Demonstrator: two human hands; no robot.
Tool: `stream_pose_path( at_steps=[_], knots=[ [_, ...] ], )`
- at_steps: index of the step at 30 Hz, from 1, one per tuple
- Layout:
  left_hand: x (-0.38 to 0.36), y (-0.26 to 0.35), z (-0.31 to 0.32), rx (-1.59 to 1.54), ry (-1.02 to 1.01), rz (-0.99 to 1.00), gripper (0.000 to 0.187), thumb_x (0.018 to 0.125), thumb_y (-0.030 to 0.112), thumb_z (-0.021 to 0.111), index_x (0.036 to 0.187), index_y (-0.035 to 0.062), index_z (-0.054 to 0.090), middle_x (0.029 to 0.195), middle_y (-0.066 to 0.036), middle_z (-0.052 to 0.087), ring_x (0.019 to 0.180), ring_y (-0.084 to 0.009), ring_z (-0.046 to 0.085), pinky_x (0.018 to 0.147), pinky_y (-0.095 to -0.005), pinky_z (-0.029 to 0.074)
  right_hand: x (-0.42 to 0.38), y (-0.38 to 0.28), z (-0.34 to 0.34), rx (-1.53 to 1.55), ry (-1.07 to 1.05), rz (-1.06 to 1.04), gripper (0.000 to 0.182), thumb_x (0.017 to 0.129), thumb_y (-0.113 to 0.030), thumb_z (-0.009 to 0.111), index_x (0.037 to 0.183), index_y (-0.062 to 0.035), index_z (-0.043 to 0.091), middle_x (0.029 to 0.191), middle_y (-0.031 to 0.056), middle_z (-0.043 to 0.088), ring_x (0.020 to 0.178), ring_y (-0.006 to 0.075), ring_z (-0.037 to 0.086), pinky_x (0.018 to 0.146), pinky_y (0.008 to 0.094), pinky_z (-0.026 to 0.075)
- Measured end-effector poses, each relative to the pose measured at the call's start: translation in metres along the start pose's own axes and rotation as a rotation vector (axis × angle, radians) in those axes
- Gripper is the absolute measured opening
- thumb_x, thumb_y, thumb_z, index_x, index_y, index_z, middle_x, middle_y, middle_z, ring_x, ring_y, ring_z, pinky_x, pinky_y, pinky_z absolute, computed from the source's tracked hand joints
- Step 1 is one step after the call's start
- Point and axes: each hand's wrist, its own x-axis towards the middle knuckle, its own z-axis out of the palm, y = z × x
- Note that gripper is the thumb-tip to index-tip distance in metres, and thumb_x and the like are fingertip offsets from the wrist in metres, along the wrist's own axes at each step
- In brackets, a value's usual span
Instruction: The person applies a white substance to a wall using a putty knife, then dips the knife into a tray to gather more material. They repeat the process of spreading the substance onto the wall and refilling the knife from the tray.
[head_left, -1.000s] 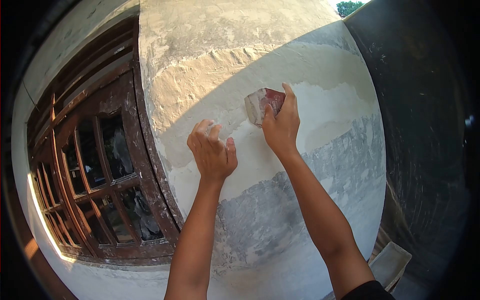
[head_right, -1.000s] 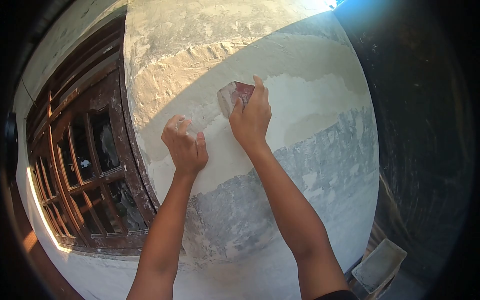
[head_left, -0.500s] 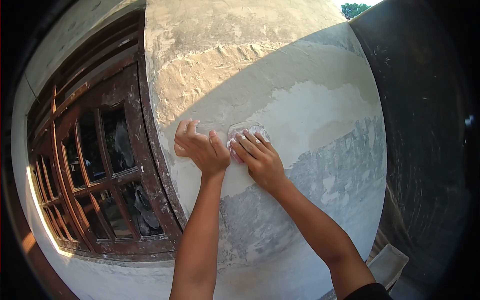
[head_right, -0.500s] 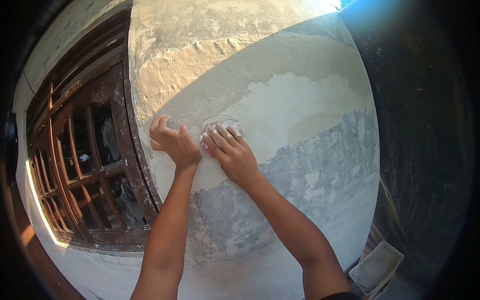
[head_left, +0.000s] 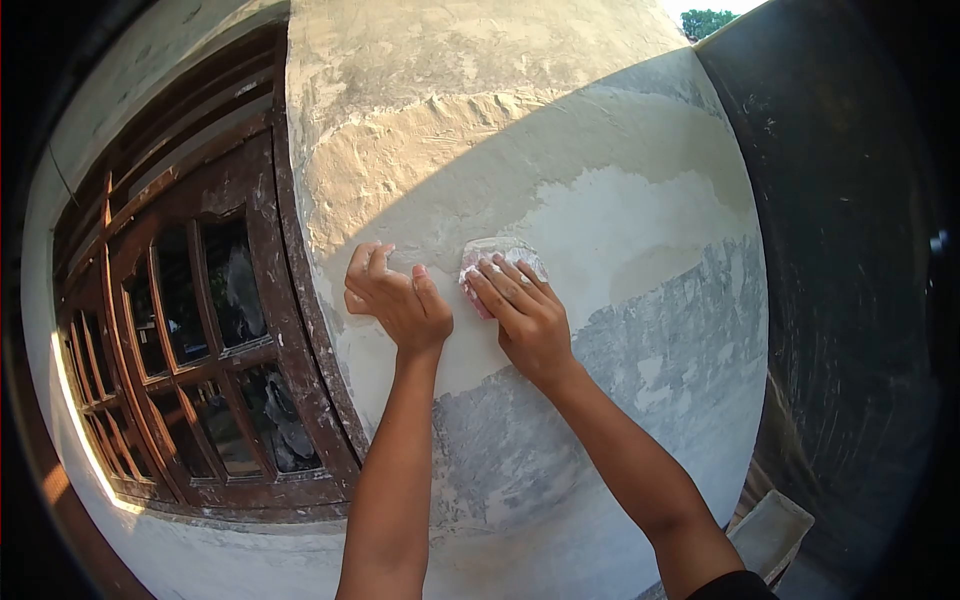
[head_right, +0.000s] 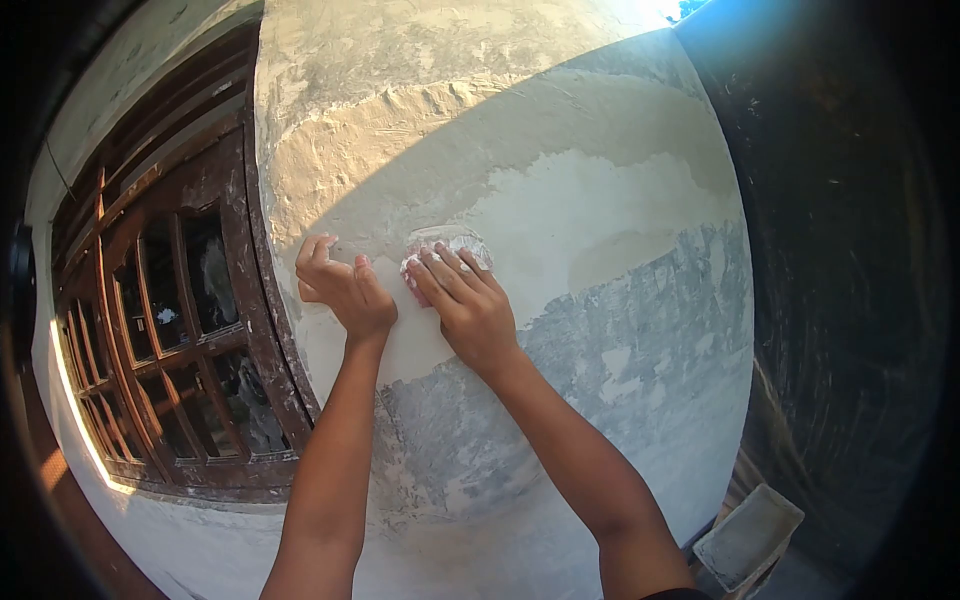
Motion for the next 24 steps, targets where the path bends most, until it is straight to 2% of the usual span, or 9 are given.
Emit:
stream_pose_path(
  at_steps=[3,6,11,13,15,16,17,19,24],
  knots=[
    [0.0,-0.001,0.002,0.003,-0.008,0.001,0.043,0.084,0.024,0.044,0.12,0.0013,0.041,0.122,-0.018,0.043,0.115,-0.0335,0.039,0.097,-0.0503,0.02,0.026,0.009,0.012,0.013,0.029,0.005,0.041,0.081,-0.002,0.056,0.122,-0.0065,0.062,0.123,0.0123,0.062,0.12,0.0297,0.057,0.103,0.046,0.044],
    [-0.001,-0.001,0.001,0.015,-0.038,0.014,0.043,0.085,0.025,0.045,0.12,0.0021,0.042,0.122,-0.017,0.044,0.116,-0.0338,0.039,0.098,-0.0502,0.02,-0.003,-0.002,0.018,0.055,-0.054,0.028,0.044,0.079,0.003,0.057,0.121,-0.0079,0.064,0.123,0.0112,0.063,0.12,0.0291,0.058,0.104,0.046,0.044],
    [0.005,0.008,0.0,-0.009,-0.057,0.094,0.04,0.086,0.026,0.046,0.12,0.0054,0.043,0.117,-0.016,0.047,0.113,-0.0331,0.042,0.095,-0.0495,0.024,-0.03,-0.023,-0.032,0.145,-0.095,0.146,0.047,0.074,0.009,0.059,0.117,-0.0084,0.066,0.117,0.0104,0.067,0.113,0.0292,0.062,0.101,0.0465,0.046],
    [0.003,0.009,-0.002,-0.012,-0.147,0.177,0.041,0.085,0.026,0.048,0.12,0.0067,0.044,0.118,-0.015,0.049,0.115,-0.0333,0.043,0.097,-0.0491,0.024,-0.027,-0.012,-0.045,0.115,-0.058,0.168,0.048,0.072,0.009,0.06,0.118,-0.0066,0.065,0.115,0.0128,0.067,0.108,0.0305,0.064,0.097,0.0461,0.048],
    [0.004,0.013,-0.002,-0.024,-0.177,0.219,0.041,0.084,0.026,0.05,0.119,0.0075,0.045,0.117,-0.015,0.049,0.115,-0.0329,0.044,0.097,-0.0484,0.025,-0.02,-0.001,-0.059,0.178,0.036,0.344,0.041,0.08,0.011,0.054,0.116,-0.0038,0.065,0.114,0.0148,0.067,0.107,0.0332,0.064,0.095,0.0414,0.051],
    [0.004,0.016,-0.004,-0.031,-0.203,0.266,0.04,0.083,0.026,0.051,0.119,0.0084,0.046,0.117,-0.014,0.05,0.115,-0.0325,0.045,0.097,-0.0478,0.026,-0.019,0.002,-0.067,0.232,0.025,0.474,0.033,0.086,0.009,0.052,0.115,-0.0017,0.065,0.111,0.0168,0.068,0.104,0.0304,0.067,0.089,0.0366,0.052],
    [0.003,0.016,-0.006,-0.047,-0.209,0.257,0.04,0.083,0.026,0.051,0.119,0.0084,0.046,0.117,-0.014,0.05,0.115,-0.0325,0.045,0.097,-0.0478,0.026,-0.018,0.004,-0.077,0.216,0.017,0.481,0.033,0.086,0.009,0.052,0.115,-0.0017,0.065,0.111,0.0168,0.068,0.104,0.0304,0.067,0.089,0.0366,0.052],
    [0.005,0.016,-0.005,-0.09,-0.378,0.35,0.042,0.083,0.026,0.054,0.121,0.009,0.046,0.117,-0.014,0.05,0.115,-0.0333,0.045,0.097,-0.0489,0.026,-0.014,0.008,-0.097,0.378,-0.021,0.835,0.035,0.085,0.009,0.053,0.118,-0.0007,0.062,0.112,0.0182,0.067,0.106,0.0307,0.065,0.092,0.0361,0.049],
    [-0.003,0.053,-0.006,-0.137,-0.448,0.335,0.038,0.077,0.02,0.058,0.112,0.0066,0.052,0.113,-0.014,0.052,0.112,-0.0331,0.046,0.096,-0.0478,0.03,-0.019,0.042,-0.134,0.495,0.037,1.061,0.036,0.089,0.006,0.053,0.124,0.0007,0.057,0.115,0.0158,0.065,0.108,0.0225,0.063,0.092,0.0323,0.048]
  ],
)
